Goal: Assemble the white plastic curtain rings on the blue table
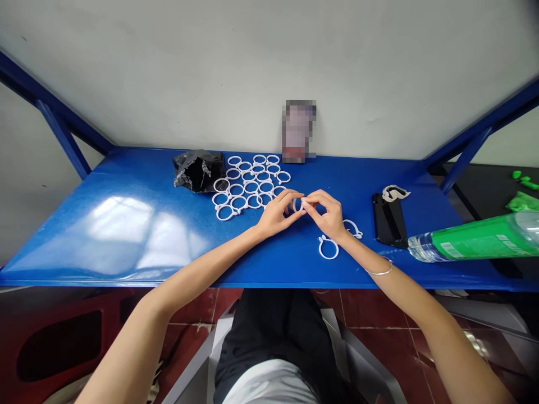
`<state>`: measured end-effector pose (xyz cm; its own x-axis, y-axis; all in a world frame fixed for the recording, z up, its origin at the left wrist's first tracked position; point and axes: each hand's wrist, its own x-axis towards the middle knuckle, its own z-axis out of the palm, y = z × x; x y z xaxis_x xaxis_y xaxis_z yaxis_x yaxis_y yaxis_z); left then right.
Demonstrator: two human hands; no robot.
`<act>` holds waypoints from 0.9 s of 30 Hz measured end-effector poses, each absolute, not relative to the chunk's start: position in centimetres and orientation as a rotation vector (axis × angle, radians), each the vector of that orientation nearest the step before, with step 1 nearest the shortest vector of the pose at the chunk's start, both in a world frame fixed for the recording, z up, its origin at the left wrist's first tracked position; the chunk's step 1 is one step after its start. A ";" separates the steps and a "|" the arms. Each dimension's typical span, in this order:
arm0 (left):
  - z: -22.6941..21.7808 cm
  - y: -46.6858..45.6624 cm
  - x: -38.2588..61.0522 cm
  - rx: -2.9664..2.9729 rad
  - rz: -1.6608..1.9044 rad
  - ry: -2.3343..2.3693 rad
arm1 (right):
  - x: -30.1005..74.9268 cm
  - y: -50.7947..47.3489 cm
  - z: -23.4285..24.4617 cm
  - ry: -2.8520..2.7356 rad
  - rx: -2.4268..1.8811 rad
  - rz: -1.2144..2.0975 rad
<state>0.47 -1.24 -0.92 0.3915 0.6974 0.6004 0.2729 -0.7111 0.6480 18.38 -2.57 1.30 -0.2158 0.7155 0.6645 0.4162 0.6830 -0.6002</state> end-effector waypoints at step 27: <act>-1.0 -1.1 0.3 2.420 1.469 1.136 | 18.9 -2.0 1.5 -1.971 -0.986 0.036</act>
<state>0.32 -1.05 -0.96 0.2605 0.6334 0.7287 0.5460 -0.7191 0.4299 18.90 -1.98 1.53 -0.2731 0.6501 0.7090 0.6235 0.6809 -0.3842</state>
